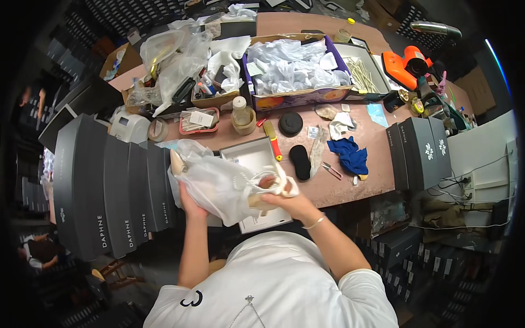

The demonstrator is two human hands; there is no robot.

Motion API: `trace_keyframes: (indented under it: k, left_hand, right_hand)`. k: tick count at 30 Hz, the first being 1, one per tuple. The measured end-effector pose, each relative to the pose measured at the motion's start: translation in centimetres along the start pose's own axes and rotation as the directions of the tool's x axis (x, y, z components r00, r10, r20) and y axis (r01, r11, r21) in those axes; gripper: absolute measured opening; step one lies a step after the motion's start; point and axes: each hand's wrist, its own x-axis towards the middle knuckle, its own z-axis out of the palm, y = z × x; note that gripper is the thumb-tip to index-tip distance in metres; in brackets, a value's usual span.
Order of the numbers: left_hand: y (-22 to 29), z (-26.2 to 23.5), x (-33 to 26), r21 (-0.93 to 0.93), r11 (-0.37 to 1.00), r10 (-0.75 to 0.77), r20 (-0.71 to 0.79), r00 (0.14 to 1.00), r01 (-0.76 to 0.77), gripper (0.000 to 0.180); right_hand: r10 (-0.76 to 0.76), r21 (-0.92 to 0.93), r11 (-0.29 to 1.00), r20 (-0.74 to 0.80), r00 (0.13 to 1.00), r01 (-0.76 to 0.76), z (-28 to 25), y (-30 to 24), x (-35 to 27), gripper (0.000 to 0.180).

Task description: Packing high-heeled shoes into protective paper and shoeboxes.

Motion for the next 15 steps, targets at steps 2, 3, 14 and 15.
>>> trace_keyframes:
  k: [2, 3, 14, 15]
  left_hand:
    - [3.5, 2.6, 0.6, 0.027, 0.989, 0.146, -0.107, 0.983, -0.143, 0.059]
    - [4.6, 3.8, 0.6, 0.046, 0.975, 0.223, -0.159, 0.962, -0.219, 0.058]
    - [-10.4, 4.2, -3.6, 0.514, 0.846, -0.466, 0.588, 0.661, 0.14, 0.063]
    - [-10.0, 5.0, -4.1, 0.054, 0.809, -0.539, 0.466, 0.702, 0.586, 0.062]
  right_hand:
    - [-0.01, 0.005, 1.0, -0.129, 0.992, 0.01, -3.0, -0.9, -2.2, 0.04]
    - [-0.036, -0.048, 0.998, -0.2, 0.979, 0.027, -4.6, -0.7, -3.2, 0.04]
    - [-0.535, -0.571, 0.766, -0.309, 0.786, 0.296, -0.7, 0.2, -3.8, 0.06]
    - [-0.514, -0.558, 0.763, -0.216, 0.83, 0.327, 0.2, 0.3, -4.0, 0.064]
